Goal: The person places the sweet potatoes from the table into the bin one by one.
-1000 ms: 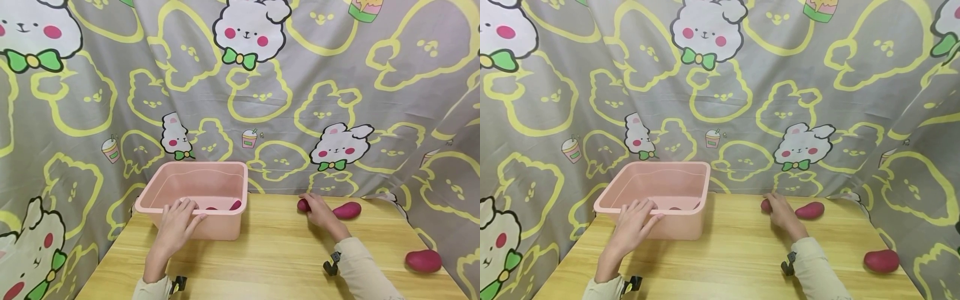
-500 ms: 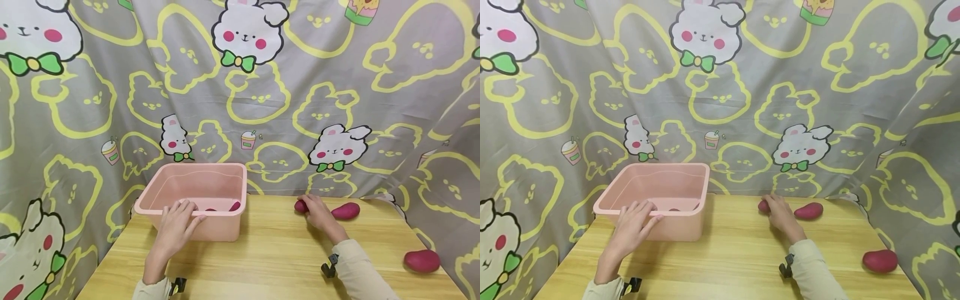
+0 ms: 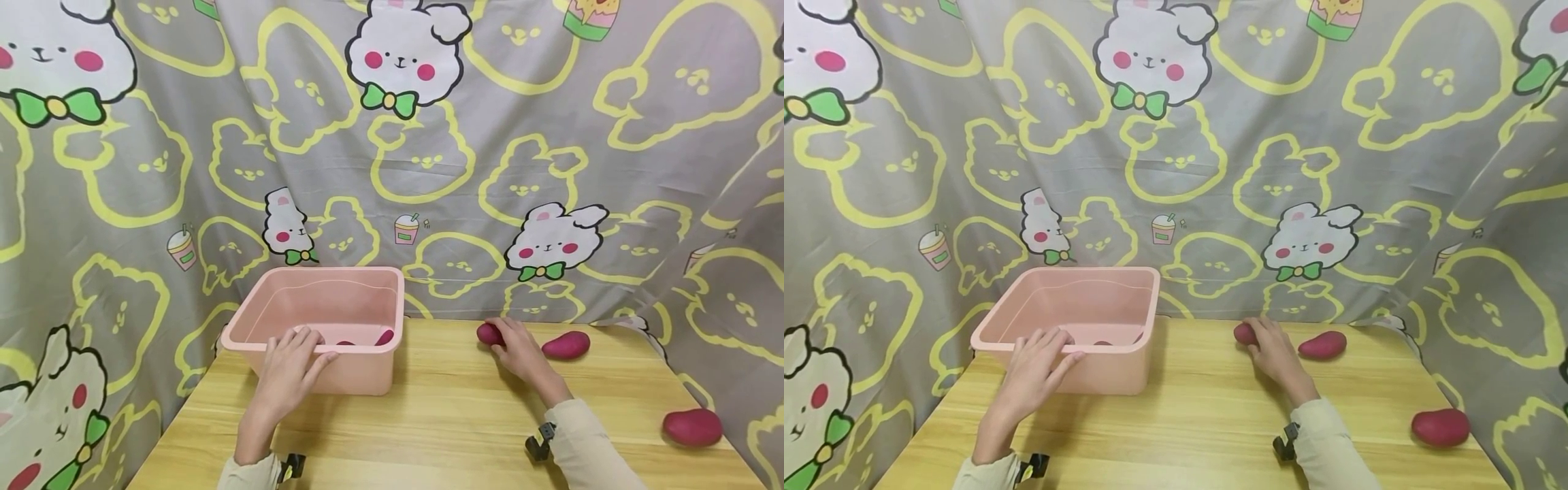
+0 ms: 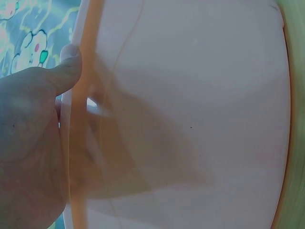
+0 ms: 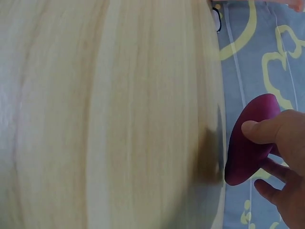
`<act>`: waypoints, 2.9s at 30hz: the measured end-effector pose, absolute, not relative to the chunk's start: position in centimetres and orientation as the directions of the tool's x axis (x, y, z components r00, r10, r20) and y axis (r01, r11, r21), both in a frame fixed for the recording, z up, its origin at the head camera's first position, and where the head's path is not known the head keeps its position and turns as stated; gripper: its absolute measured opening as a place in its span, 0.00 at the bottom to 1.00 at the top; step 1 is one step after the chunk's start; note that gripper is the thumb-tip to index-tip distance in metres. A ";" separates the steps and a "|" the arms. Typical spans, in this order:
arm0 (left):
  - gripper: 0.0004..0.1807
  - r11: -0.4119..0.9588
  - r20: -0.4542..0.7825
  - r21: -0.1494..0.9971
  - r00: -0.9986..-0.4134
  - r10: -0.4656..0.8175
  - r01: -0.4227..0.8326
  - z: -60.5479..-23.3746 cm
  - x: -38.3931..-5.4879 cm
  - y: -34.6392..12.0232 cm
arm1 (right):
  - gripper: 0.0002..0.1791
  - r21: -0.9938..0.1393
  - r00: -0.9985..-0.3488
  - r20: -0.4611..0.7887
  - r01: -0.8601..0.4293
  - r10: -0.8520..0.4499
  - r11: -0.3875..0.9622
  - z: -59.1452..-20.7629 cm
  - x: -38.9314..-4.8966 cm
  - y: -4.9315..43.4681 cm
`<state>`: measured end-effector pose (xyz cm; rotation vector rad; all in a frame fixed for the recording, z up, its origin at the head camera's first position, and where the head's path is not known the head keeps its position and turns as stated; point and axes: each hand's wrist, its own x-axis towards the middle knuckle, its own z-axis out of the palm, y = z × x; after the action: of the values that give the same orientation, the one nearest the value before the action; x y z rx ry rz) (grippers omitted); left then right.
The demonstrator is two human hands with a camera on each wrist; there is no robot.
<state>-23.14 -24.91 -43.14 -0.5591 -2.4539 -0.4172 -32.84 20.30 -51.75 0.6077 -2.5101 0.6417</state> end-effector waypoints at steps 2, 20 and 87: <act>0.13 0.862 0.602 0.166 -0.741 0.296 0.479 -43.1 -23.2 -24.9 | 0.28 -0.350 -0.800 0.533 -0.506 -0.277 0.788 -51.6 -32.7 20.2; 0.12 0.863 0.608 0.156 -0.736 0.299 0.480 -43.2 -23.1 -24.8 | 0.31 -0.423 -0.777 0.602 -0.507 -0.185 0.751 -51.2 -31.4 19.6; 0.12 0.867 0.609 0.155 -0.737 0.294 0.473 -43.3 -23.1 -24.6 | 0.24 -0.830 -0.873 0.468 -0.380 0.138 0.410 -49.8 -27.3 17.8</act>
<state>-23.14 -24.64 -43.32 -0.5544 -2.4447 -0.4026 -27.29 17.79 -49.80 0.2053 -2.2006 1.4723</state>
